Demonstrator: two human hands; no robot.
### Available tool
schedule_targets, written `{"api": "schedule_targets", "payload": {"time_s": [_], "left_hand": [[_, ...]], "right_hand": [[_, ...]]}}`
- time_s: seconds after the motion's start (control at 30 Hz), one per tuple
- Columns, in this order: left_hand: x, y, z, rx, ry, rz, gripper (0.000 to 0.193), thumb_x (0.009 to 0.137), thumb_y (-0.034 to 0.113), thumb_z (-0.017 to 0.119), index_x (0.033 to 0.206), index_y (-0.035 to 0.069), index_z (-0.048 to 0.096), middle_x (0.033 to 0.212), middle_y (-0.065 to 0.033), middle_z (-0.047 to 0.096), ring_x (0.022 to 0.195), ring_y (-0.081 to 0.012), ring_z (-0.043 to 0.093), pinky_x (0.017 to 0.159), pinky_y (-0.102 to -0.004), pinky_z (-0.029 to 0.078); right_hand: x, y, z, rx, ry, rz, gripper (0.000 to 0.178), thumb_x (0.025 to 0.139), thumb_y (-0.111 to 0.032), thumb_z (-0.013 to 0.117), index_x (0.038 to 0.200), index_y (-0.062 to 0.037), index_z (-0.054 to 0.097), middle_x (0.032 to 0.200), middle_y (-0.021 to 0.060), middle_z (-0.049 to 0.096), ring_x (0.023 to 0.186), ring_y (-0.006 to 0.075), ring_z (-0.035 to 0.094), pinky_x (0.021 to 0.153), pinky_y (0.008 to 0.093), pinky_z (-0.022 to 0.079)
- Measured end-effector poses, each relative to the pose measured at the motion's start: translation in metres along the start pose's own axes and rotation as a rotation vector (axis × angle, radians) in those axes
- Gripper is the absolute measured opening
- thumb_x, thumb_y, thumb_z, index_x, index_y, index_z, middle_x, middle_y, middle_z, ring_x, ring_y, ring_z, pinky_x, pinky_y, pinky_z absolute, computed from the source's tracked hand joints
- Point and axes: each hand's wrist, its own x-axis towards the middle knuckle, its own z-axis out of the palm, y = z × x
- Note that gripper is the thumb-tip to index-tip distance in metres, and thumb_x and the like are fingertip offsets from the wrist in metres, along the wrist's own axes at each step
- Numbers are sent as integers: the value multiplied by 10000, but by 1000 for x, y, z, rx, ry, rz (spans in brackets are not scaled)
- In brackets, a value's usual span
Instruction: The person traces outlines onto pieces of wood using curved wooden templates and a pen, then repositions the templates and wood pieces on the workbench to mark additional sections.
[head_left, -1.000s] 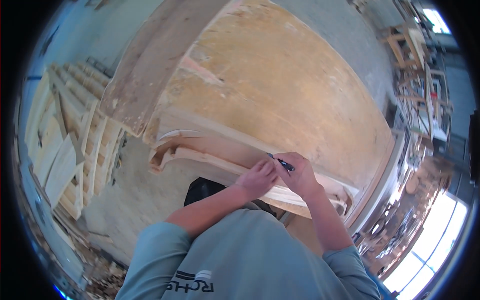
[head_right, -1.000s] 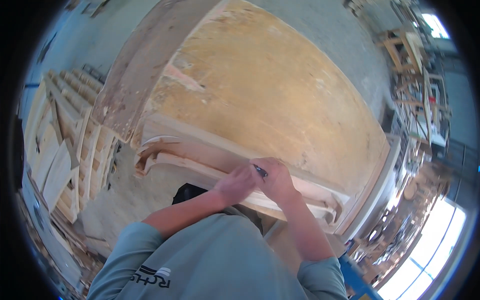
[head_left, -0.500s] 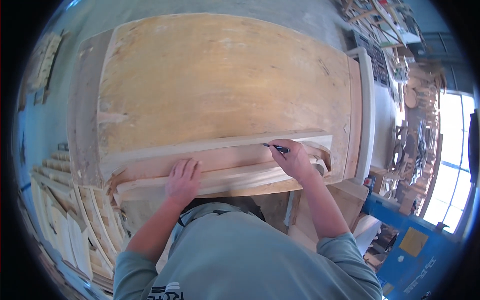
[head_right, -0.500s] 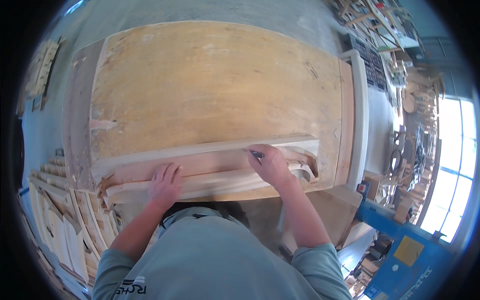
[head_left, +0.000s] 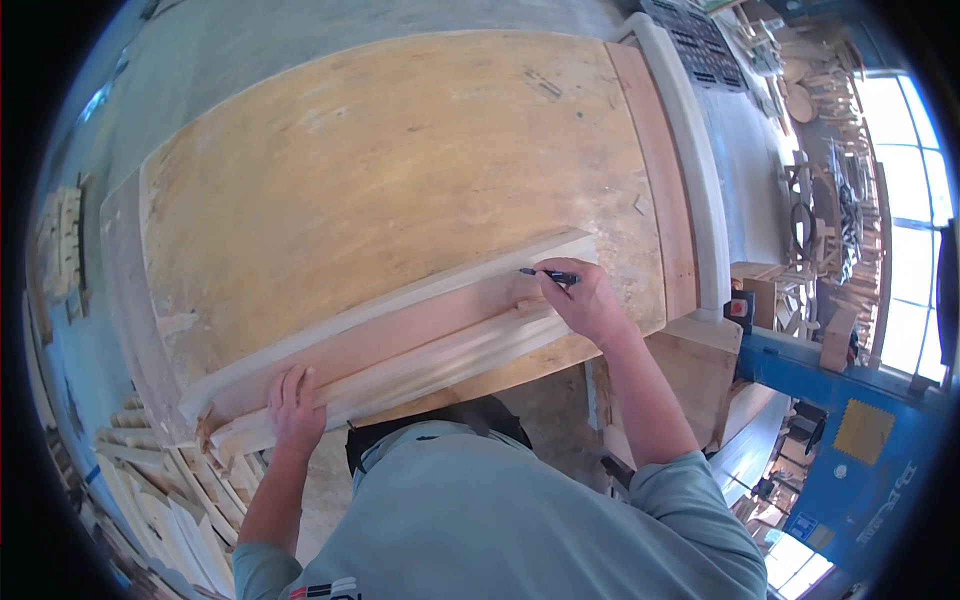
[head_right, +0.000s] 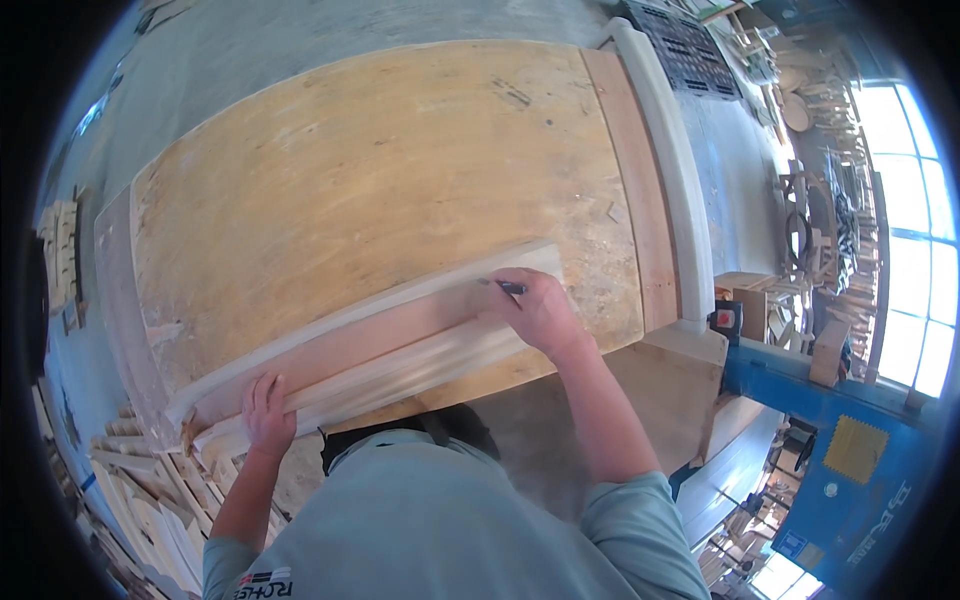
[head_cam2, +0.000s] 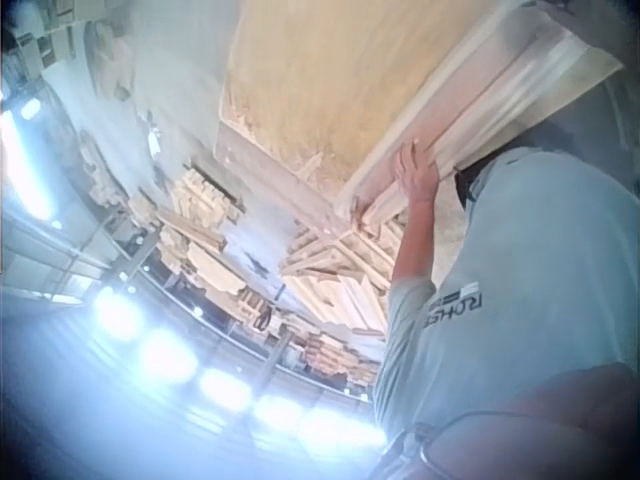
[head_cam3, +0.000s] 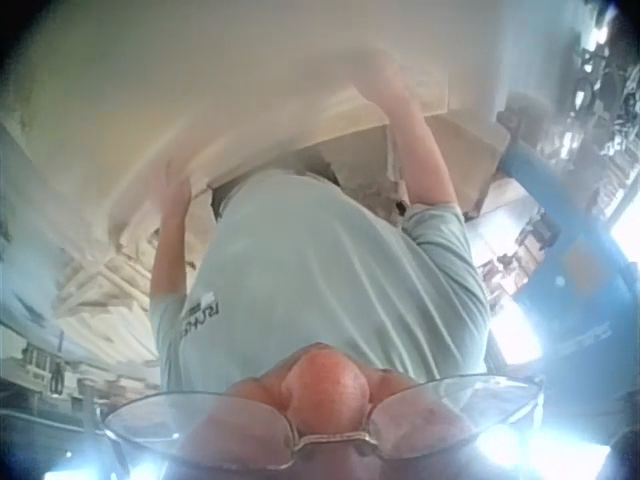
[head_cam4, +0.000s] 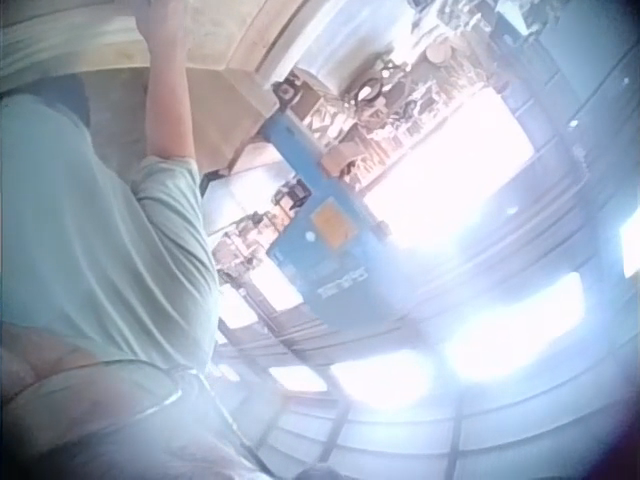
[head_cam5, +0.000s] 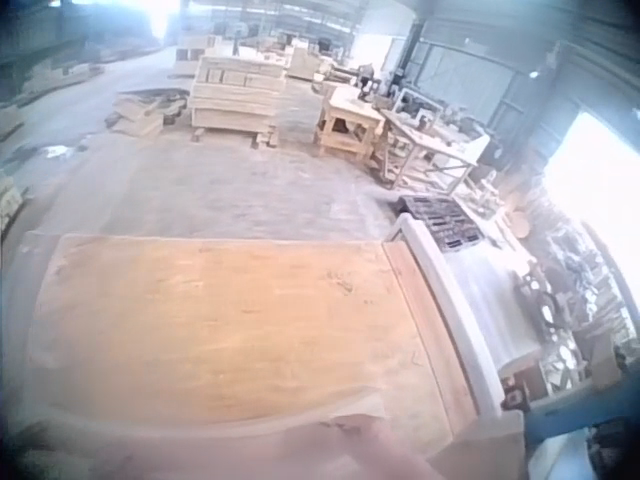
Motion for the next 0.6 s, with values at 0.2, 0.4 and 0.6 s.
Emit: {"api": "schedule_targets", "payload": {"time_s": [0.2, 0.4, 0.6], "left_hand": [[0, 1, -2, 16, -23, -5, 534, 661, 85, 615, 1191, 24, 646, 1270, -131, 566, 1190, -370, 526, 1003, -484, 456], [0, 1, 0, 15, -34, 3, 514, 693, 102, 601, 1198, 10, 625, 1264, -163, 558, 1186, -416, 515, 1010, -512, 444], [-2, 0, 2, 35, -41, 33, 461, 774, 118, 591, 1222, 7, 598, 1261, -200, 560, 1177, -451, 513, 1007, -555, 429]], "right_hand": [[-3, 24, -36, -24, 60, 98, 191, 886, -116, 677, 1026, 6, 721, 915, 142, 728, 751, 186, 673, 695, 303, 556], [-14, 57, -60, 10, 98, 230, 206, 885, -156, 686, 1016, -2, 730, 927, 131, 732, 748, 178, 669, 689, 303, 545], [-29, 70, -72, 28, 114, 382, 206, 888, -178, 685, 1013, -23, 735, 910, 121, 730, 692, 154, 641, 665, 290, 528]]}}
